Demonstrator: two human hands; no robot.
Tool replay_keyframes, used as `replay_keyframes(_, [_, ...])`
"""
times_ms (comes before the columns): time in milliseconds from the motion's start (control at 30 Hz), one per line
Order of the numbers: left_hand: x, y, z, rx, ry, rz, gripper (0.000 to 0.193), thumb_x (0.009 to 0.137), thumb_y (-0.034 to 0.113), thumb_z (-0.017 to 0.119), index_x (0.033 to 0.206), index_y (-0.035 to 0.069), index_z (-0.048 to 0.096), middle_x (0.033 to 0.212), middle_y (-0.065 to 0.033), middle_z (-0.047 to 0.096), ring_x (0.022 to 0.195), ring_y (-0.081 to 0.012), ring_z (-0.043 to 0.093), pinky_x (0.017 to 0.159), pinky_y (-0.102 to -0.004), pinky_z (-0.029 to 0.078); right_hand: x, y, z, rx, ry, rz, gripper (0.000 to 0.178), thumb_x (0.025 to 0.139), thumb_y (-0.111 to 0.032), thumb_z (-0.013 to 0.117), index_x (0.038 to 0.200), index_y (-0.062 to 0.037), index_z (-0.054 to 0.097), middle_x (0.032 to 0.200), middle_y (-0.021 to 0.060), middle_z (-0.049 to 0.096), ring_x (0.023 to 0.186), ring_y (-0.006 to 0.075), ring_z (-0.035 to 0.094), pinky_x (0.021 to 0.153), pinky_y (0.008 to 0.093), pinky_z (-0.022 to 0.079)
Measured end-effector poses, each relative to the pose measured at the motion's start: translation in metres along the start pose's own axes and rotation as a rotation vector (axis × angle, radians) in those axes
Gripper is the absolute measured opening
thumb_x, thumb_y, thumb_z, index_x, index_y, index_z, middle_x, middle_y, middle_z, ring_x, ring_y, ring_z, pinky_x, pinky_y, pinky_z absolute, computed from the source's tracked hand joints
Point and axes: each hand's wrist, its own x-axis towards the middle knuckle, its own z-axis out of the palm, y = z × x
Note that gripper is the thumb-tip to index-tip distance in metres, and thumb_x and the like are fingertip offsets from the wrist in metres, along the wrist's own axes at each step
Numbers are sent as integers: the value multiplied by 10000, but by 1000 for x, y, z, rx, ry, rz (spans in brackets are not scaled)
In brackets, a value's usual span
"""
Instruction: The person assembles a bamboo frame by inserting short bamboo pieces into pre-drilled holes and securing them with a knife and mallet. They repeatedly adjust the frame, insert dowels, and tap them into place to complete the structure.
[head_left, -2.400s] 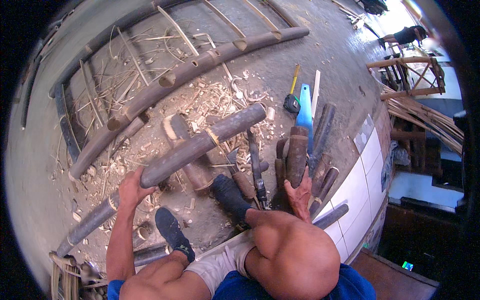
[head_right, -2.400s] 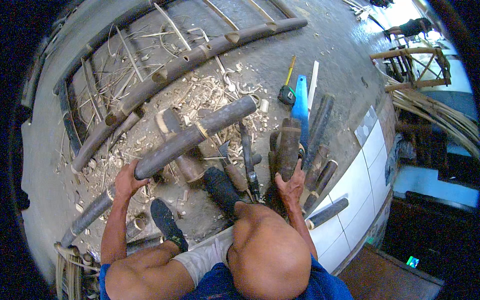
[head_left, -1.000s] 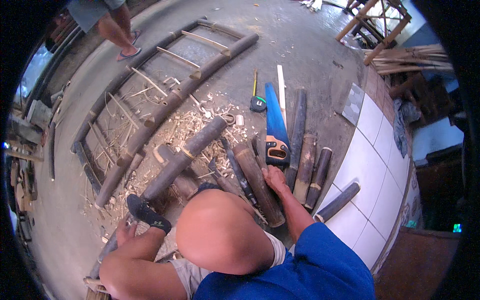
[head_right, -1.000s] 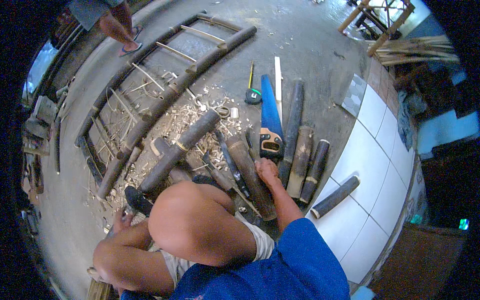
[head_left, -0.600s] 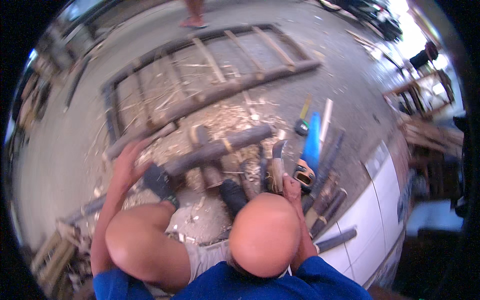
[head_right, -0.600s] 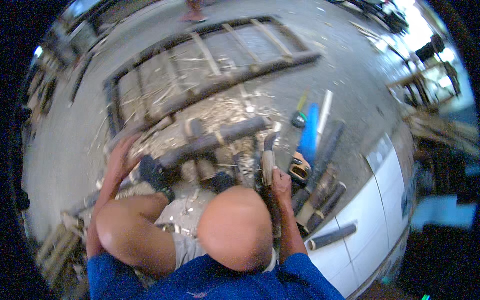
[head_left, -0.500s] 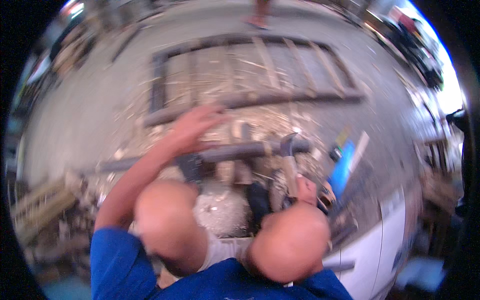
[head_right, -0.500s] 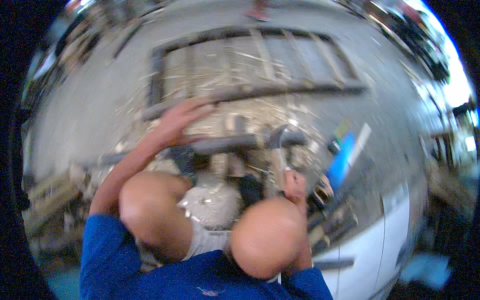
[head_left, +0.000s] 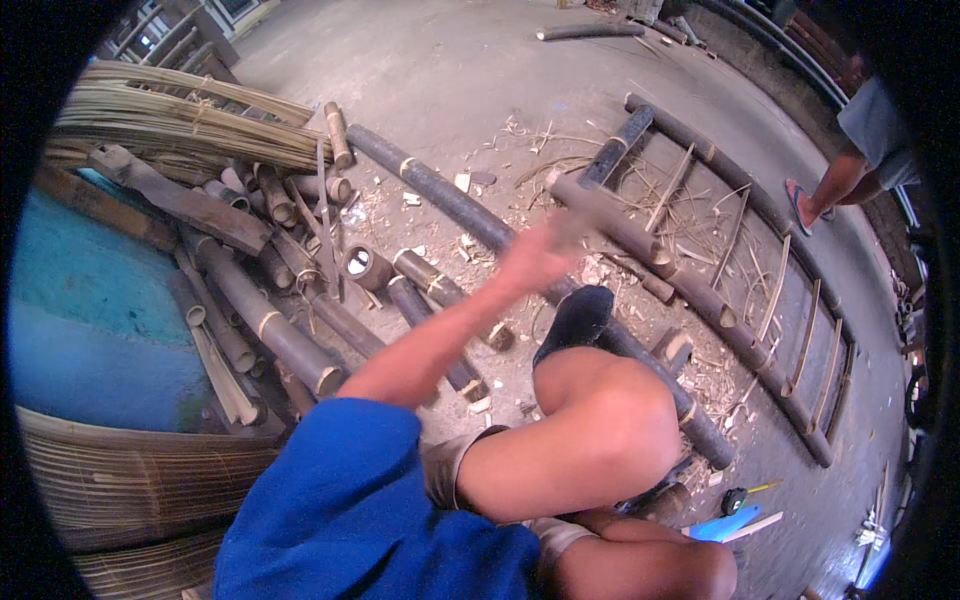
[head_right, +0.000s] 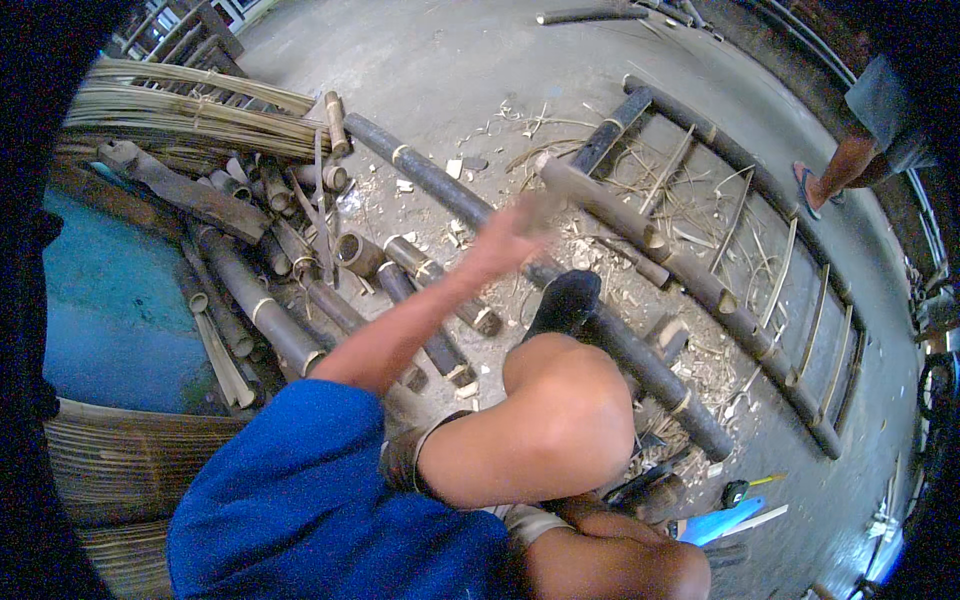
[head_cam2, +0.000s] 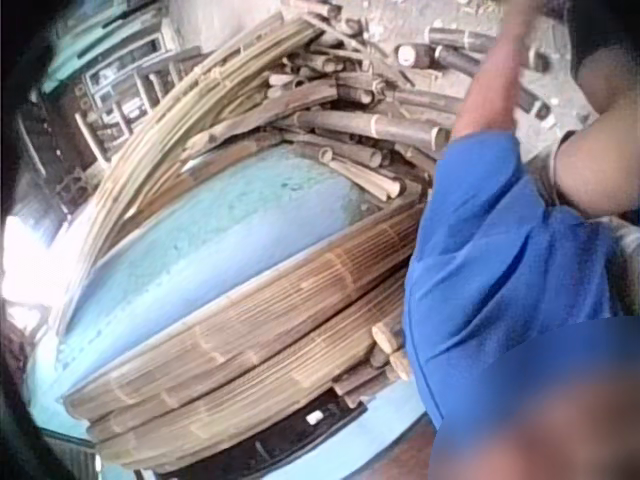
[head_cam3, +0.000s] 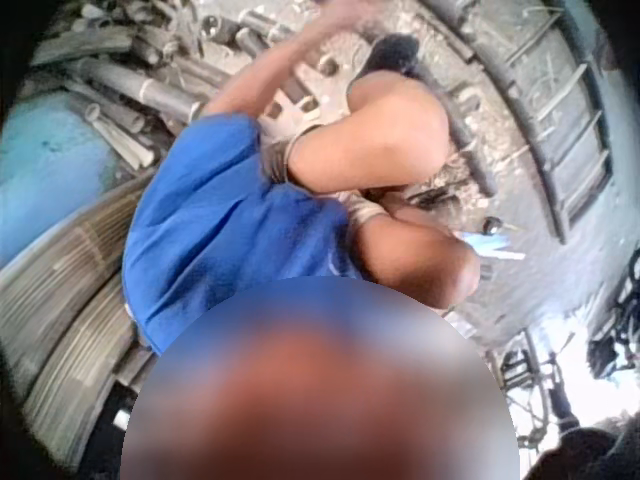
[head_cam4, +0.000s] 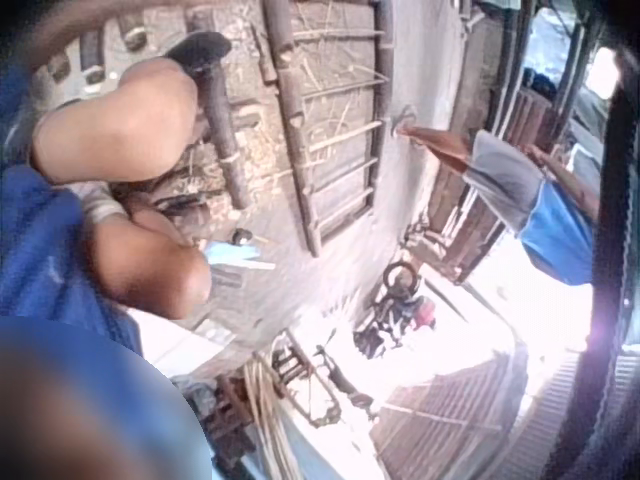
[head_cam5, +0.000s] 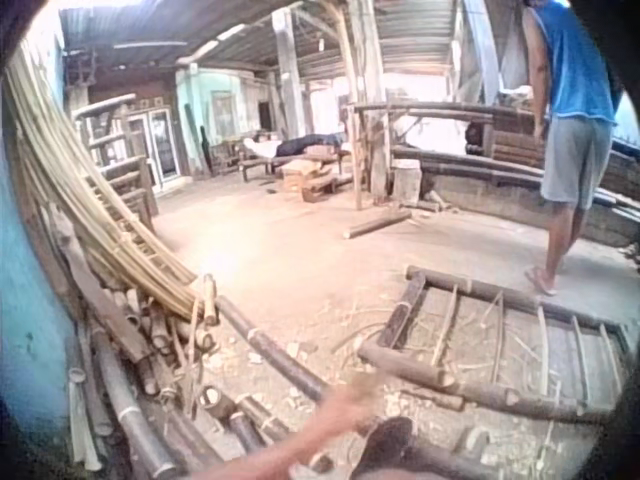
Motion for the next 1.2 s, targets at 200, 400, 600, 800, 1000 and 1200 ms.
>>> replay_keyframes(200, [-85,-101,-195,-143,703,-474,569,996,359,668,1398,-11,509,1049,-72,638,886,-154,565,800,-339,492,3,50,26,-251,36,87,520,971,-399,646,1281,19,620,1217,152,667,1086,291,647,915,411,529])
replay_keyframes(400, [-134,-180,-253,-6,1067,-493,534,1008,479,604,1233,-6,609,920,-109,682,756,-241,632,676,-429,508,-28,79,24,-396,33,94,558,969,-421,630,1305,22,595,1201,157,659,1076,298,640,909,428,526])
replay_keyframes(600, [-111,-235,-225,60,832,-504,513,1009,457,611,1259,9,599,955,-120,681,784,-257,635,701,-438,512,-105,135,-16,-433,181,182,596,966,-444,613,1329,26,570,1186,162,650,1067,305,633,904,445,523])
replay_keyframes(800, [-64,-239,-167,81,715,-521,495,1010,435,617,1284,25,589,989,-132,679,812,-274,637,726,-448,517,-153,164,-42,-333,316,230,633,964,-467,596,1354,30,545,1171,166,642,1057,313,627,898,462,520])
replay_keyframes(1000, [-73,-230,-165,105,697,-542,480,1011,414,623,1309,40,579,1024,-144,677,840,-291,640,752,-457,522,-148,119,-58,-256,371,93,671,961,-489,579,1378,33,521,1155,171,634,1048,320,620,892,479,517])
replay_keyframes(1200, [-101,-218,-199,67,722,-538,471,1011,392,630,1335,55,569,1059,-156,675,868,-307,642,777,-466,527,-171,8,-102,-15,454,-302,709,958,-512,563,1403,37,496,1140,175,625,1039,327,613,887,496,514])
